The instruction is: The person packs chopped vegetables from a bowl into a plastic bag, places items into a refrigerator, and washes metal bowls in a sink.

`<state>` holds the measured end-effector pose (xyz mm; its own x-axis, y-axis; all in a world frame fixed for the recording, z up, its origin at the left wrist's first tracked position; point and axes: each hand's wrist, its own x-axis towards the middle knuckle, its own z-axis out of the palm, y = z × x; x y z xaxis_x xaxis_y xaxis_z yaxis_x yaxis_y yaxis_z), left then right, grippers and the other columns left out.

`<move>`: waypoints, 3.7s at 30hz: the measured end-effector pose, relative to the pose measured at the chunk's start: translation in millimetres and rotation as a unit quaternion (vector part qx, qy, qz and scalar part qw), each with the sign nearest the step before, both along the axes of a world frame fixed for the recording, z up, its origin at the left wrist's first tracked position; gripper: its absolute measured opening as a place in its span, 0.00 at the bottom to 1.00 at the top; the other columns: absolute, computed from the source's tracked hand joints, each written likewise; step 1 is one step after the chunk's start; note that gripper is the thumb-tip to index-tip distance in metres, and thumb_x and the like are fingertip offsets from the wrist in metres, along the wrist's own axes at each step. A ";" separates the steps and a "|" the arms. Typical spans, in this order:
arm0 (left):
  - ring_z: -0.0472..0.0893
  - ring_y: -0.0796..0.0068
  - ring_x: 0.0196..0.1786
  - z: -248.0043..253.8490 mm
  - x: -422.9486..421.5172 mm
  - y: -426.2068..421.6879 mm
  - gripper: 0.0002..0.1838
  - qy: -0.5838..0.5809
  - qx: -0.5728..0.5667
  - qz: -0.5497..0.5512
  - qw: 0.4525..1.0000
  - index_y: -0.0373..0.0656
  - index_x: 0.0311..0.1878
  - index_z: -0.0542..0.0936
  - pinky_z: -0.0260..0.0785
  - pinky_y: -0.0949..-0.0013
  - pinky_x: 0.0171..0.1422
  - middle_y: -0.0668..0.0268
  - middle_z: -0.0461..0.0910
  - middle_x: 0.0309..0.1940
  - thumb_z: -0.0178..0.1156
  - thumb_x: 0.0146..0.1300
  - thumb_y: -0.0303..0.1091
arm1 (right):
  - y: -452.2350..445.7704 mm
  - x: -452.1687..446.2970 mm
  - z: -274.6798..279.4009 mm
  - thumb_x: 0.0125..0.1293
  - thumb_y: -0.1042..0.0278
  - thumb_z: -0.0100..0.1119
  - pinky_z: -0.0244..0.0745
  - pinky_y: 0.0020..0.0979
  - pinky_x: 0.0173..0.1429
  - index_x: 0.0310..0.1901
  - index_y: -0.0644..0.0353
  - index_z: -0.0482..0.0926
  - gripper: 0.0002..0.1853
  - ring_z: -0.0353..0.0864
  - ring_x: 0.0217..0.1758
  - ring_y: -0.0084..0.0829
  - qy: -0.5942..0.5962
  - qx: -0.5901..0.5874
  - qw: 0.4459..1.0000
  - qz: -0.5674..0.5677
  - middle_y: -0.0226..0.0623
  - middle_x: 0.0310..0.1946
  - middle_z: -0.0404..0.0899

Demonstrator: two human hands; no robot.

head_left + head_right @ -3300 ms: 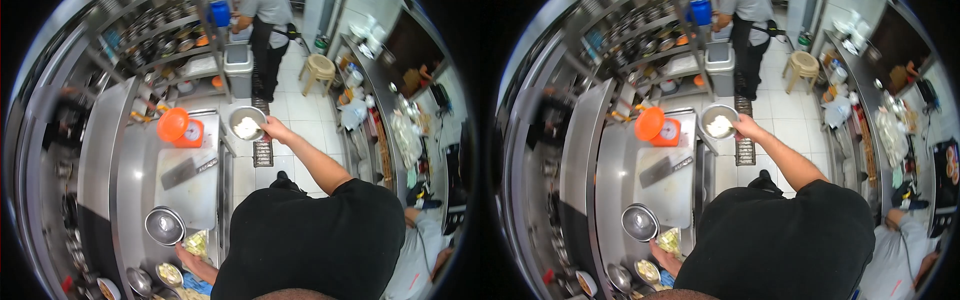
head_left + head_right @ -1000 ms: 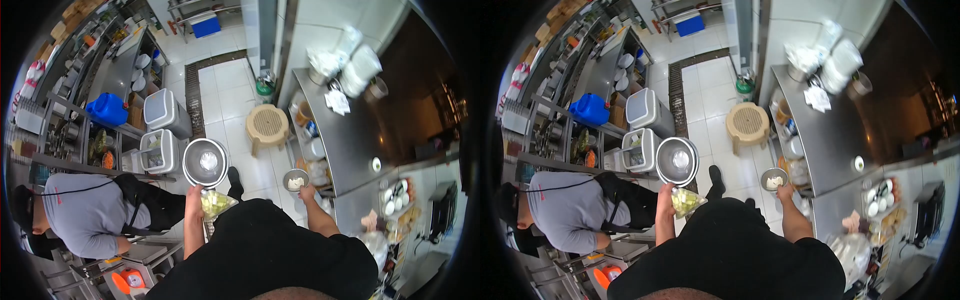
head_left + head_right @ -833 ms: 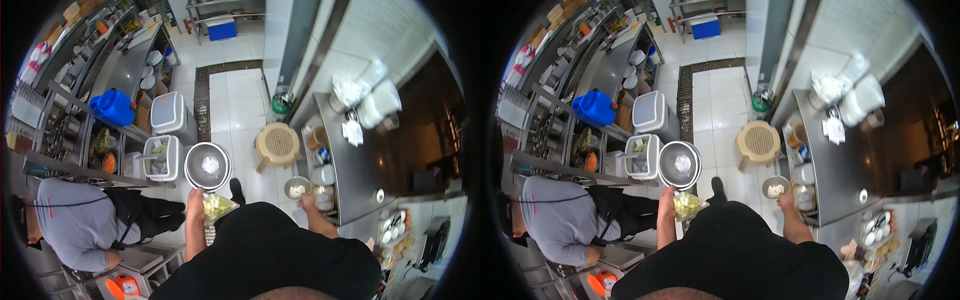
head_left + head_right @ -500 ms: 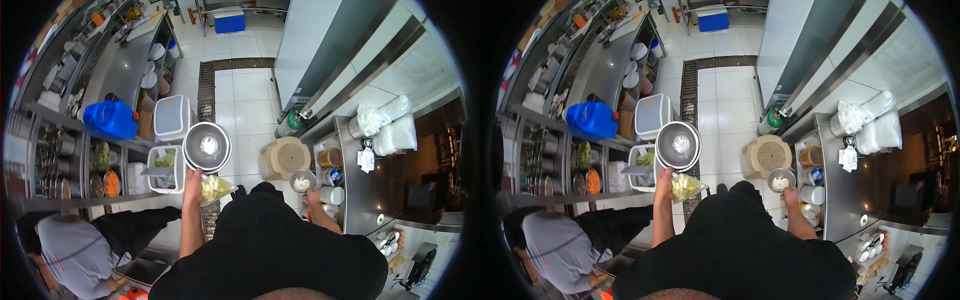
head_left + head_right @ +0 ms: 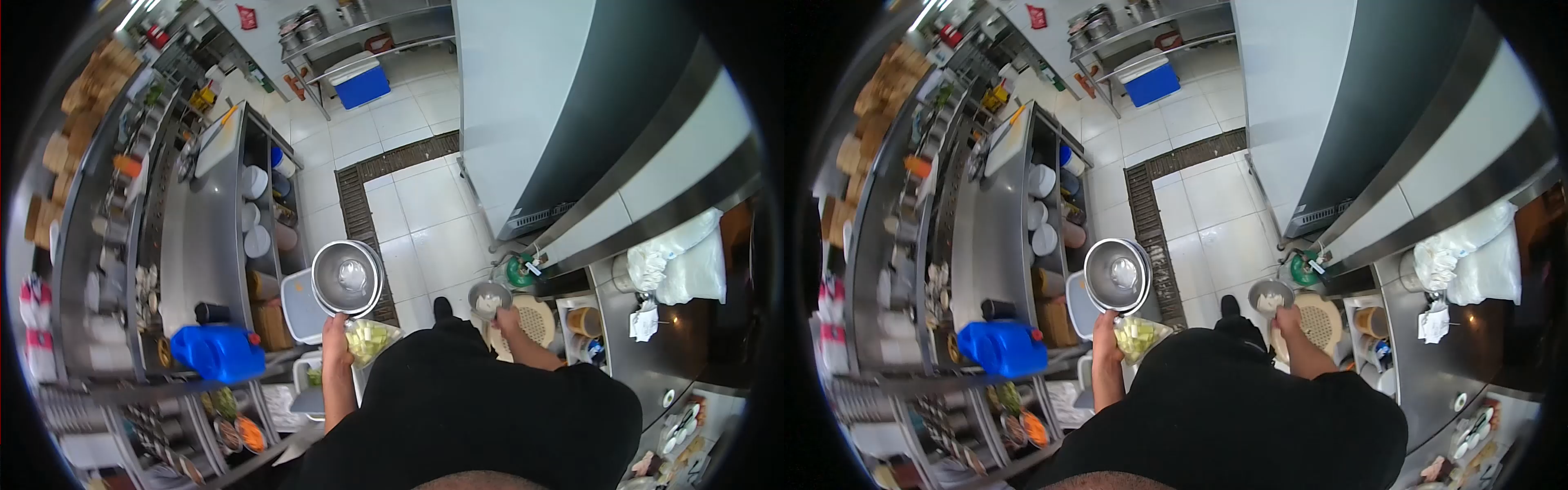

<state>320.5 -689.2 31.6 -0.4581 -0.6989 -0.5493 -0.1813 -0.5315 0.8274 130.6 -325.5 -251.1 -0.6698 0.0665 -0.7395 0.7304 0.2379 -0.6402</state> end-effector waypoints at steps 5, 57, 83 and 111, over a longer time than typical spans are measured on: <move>0.82 0.71 0.41 27.2 -87.8 -68.3 0.12 0.008 -0.031 -0.010 0.999 0.38 0.51 0.77 0.77 0.65 0.43 0.65 0.81 0.41 0.56 0.67 0.31 | -98.9 -95.1 -7.1 0.62 0.69 0.59 0.79 0.36 0.21 0.54 0.67 0.73 0.19 0.84 0.22 0.36 0.051 -0.044 0.997 0.025 0.48 0.31 0.82; 0.80 0.71 0.52 -147.0 -1117.8 -540.5 0.17 0.014 -0.047 -0.469 0.882 0.30 0.60 0.76 0.71 0.68 0.60 0.59 0.83 0.52 0.49 0.71 0.24 | -655.3 -972.2 181.5 0.66 0.66 0.62 0.75 0.29 0.24 0.30 0.62 0.68 0.14 0.78 0.19 0.22 0.295 -0.103 0.950 0.020 0.33 0.18 0.75; 0.77 0.75 0.60 -130.4 -1631.0 -203.4 0.21 0.071 0.019 -0.745 0.663 0.33 0.64 0.75 0.65 0.70 0.67 0.64 0.81 0.58 0.56 0.73 0.34 | -226.6 -1204.7 323.0 0.68 0.62 0.64 0.73 0.43 0.61 0.51 0.64 0.79 0.16 0.79 0.58 0.48 0.312 0.550 0.769 -0.096 0.47 0.53 0.81; 0.77 0.73 0.58 -166.3 -1876.5 28.8 0.21 0.090 0.046 -0.978 0.180 0.33 0.65 0.75 0.67 0.67 0.63 0.63 0.81 0.57 0.57 0.74 0.33 | -396.1 -1323.4 297.6 0.69 0.56 0.58 0.72 0.42 0.53 0.49 0.58 0.81 0.16 0.83 0.49 0.39 -0.286 0.546 0.771 -0.161 0.40 0.42 0.85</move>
